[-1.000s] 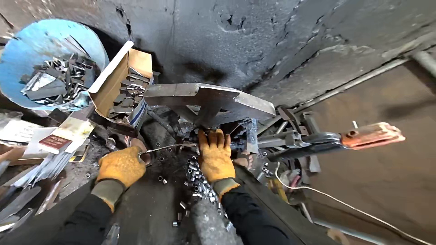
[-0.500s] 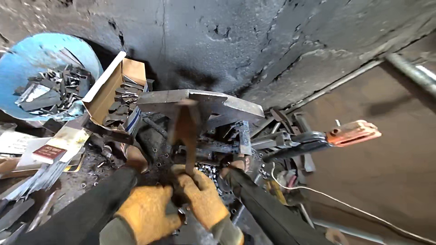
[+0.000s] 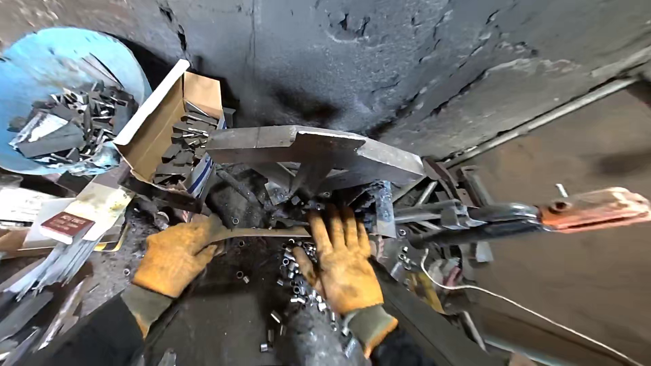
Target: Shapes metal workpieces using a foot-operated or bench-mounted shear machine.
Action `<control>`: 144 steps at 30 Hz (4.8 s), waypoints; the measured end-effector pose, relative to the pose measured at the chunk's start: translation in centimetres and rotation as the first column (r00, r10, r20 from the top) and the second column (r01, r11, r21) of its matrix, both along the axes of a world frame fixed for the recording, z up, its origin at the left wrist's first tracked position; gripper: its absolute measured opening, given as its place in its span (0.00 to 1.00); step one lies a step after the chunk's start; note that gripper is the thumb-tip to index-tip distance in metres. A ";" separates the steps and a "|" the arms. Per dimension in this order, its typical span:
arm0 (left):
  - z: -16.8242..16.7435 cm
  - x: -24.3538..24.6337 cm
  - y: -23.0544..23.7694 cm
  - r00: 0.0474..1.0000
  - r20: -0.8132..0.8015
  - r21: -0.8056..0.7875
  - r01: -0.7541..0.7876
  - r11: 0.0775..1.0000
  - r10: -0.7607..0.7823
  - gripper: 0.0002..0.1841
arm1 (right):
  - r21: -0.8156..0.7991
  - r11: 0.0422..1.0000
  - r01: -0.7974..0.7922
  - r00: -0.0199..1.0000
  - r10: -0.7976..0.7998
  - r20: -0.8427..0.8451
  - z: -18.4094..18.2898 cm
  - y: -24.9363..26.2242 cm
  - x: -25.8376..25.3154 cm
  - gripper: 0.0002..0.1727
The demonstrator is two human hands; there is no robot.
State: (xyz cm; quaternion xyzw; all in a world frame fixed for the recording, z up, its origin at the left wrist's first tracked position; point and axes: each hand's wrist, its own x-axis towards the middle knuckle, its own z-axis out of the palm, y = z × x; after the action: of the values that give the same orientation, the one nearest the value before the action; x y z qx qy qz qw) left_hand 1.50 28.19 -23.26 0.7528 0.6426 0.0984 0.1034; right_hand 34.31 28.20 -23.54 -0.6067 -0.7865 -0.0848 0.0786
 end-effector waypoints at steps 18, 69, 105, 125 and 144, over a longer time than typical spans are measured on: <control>-3.8 -1.6 2.4 0.995 0.099 -0.116 0.009 0.993 0.003 0.13 | 0.053 0.997 -0.054 0.998 0.052 0.027 -3.1 1.6 -0.2 0.51; 0.4 2.6 -0.3 0.946 -0.037 -0.348 -0.314 0.883 0.322 0.36 | -0.194 0.980 0.037 0.977 -0.077 -0.200 2.0 -2.5 -4.0 0.35; 20.9 8.9 8.9 0.945 -0.322 -0.131 -0.105 0.986 0.057 0.34 | -0.087 0.989 0.120 0.993 -0.118 0.028 20.1 4.6 9.4 0.28; 22.8 6.5 8.6 0.932 -0.363 -0.211 -0.105 0.972 0.022 0.27 | -0.071 0.996 -0.049 0.998 0.046 -0.041 19.2 9.4 9.1 0.19; 15.5 5.8 9.5 0.996 -0.054 -0.076 -0.081 0.994 0.077 0.45 | 0.052 0.986 -0.158 0.987 0.157 0.020 14.5 9.3 9.8 0.39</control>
State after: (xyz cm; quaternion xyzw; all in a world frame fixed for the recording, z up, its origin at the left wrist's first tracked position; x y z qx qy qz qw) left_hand 7.32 37.72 -7.72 0.7244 0.6778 0.0580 0.1120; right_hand 44.07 37.45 -9.04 -0.5398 -0.8299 -0.1039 0.0951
